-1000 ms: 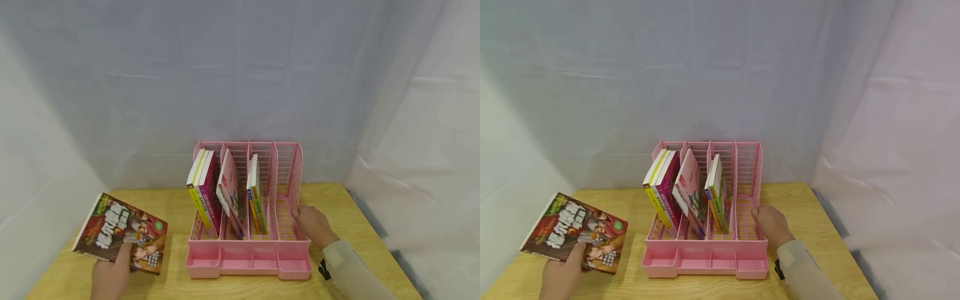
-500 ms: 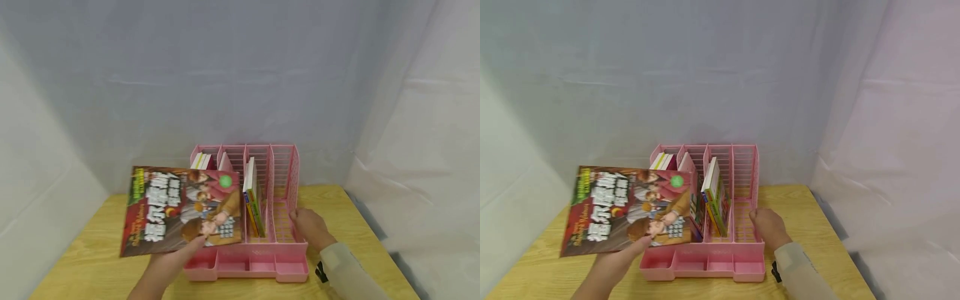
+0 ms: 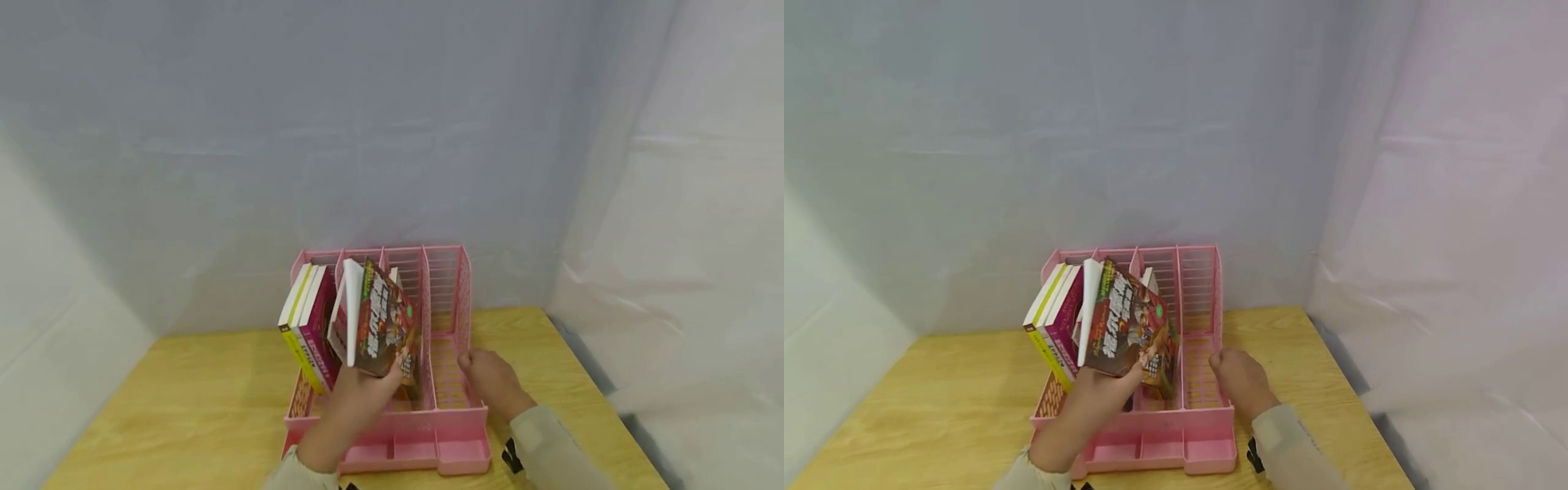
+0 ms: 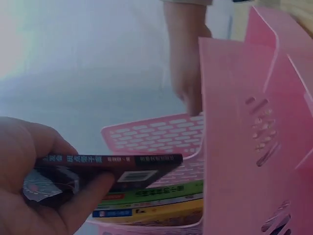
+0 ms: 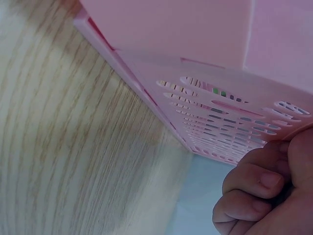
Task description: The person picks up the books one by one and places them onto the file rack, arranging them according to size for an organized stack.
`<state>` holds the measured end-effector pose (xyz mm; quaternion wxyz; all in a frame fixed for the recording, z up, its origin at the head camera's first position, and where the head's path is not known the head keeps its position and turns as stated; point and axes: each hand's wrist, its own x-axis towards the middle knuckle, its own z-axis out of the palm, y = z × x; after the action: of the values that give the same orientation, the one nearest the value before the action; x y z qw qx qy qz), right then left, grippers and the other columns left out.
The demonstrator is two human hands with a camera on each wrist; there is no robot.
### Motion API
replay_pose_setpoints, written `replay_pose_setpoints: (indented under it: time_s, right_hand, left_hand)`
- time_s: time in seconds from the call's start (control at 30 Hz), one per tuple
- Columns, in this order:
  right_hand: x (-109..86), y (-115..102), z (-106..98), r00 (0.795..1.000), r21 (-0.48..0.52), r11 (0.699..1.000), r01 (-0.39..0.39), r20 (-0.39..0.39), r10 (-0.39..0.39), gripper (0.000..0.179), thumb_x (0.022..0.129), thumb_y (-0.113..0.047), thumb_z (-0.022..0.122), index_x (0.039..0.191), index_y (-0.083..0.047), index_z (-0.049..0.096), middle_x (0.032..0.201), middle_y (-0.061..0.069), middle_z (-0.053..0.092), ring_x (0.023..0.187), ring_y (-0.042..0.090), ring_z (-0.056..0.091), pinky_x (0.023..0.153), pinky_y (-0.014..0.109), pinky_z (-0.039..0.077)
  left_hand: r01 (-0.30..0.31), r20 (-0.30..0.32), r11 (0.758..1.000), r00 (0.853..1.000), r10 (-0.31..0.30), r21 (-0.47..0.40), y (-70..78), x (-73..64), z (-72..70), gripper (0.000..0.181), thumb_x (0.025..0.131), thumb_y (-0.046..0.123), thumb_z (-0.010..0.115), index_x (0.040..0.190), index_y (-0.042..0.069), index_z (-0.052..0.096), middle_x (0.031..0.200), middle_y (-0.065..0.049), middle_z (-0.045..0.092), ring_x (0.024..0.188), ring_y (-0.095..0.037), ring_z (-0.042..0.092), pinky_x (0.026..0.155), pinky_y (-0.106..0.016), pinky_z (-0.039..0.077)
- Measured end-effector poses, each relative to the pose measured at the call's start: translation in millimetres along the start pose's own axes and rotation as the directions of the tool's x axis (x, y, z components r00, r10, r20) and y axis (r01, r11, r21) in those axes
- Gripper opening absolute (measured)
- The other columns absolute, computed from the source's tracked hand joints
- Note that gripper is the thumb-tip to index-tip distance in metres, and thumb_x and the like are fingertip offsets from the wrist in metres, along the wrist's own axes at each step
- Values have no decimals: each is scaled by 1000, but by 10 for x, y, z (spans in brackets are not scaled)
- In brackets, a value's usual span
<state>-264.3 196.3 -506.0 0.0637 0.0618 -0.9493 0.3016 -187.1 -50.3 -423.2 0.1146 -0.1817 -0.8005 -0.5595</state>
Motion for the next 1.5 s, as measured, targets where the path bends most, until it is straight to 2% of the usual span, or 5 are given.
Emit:
replay_pose_setpoints:
  time_s: [0.43, 0.73, 1.0, 1.27, 1.5]
  right_hand:
    - [-25, -44, 55, 1000, -31, 1000, 3, 2, -3, 43, 107, -25, 45, 66, -15, 45, 59, 0, 50, 54, 17, 45, 62, 31, 37]
    - [-53, -70, 12, 1000, -15, 1000, 2, 17, -2, 43, 107, -24, 42, 65, -15, 43, 60, 1, 47, 54, 16, 39, 64, 32, 33]
    - [-46, -67, 18, 1000, -14, 1000, -19, 19, 20, 42, 107, -24, 41, 66, -14, 44, 61, 2, 47, 54, 17, 40, 62, 32, 33]
    - [-35, 1, 36, 999, -10, 999, -44, 0, 44, 42, 106, -26, 41, 66, -15, 44, 61, 2, 48, 54, 18, 42, 60, 32, 34]
    - [-52, -5, 41, 1000, 24, 1000, -1, -7, 1, 42, 106, -21, 40, 64, -16, 41, 57, 0, 46, 51, 15, 37, 60, 30, 31]
  left_hand:
    - [47, 104, 969, 992, -74, 242, -331, -14, 280, 93, 96, 14, 69, 166, 10, 8, 153, -28, 47, 105, -37, 71, 83, -48, 61]
    - [-33, -12, 855, 999, 46, 517, -89, -38, 37, 42, 98, 37, 69, 129, 10, 60, 48, 10, 39, 36, -4, 28, 35, -20, 24]
    - [66, 232, 914, 957, -171, 401, -16, 70, -140, 70, 103, 30, 57, 162, 9, 26, 48, 6, 41, 38, -9, 29, 38, -24, 27]
    - [-230, 144, 848, 973, 182, 478, -68, 67, -24, 52, 107, 13, 49, 158, 7, 40, 47, 13, 32, 38, 1, 18, 38, -18, 23]
    - [-340, -35, 729, 894, 446, 594, -20, 68, -25, 45, 101, 4, 59, 145, 2, 58, 50, 16, 24, 42, 7, 9, 39, -12, 14]
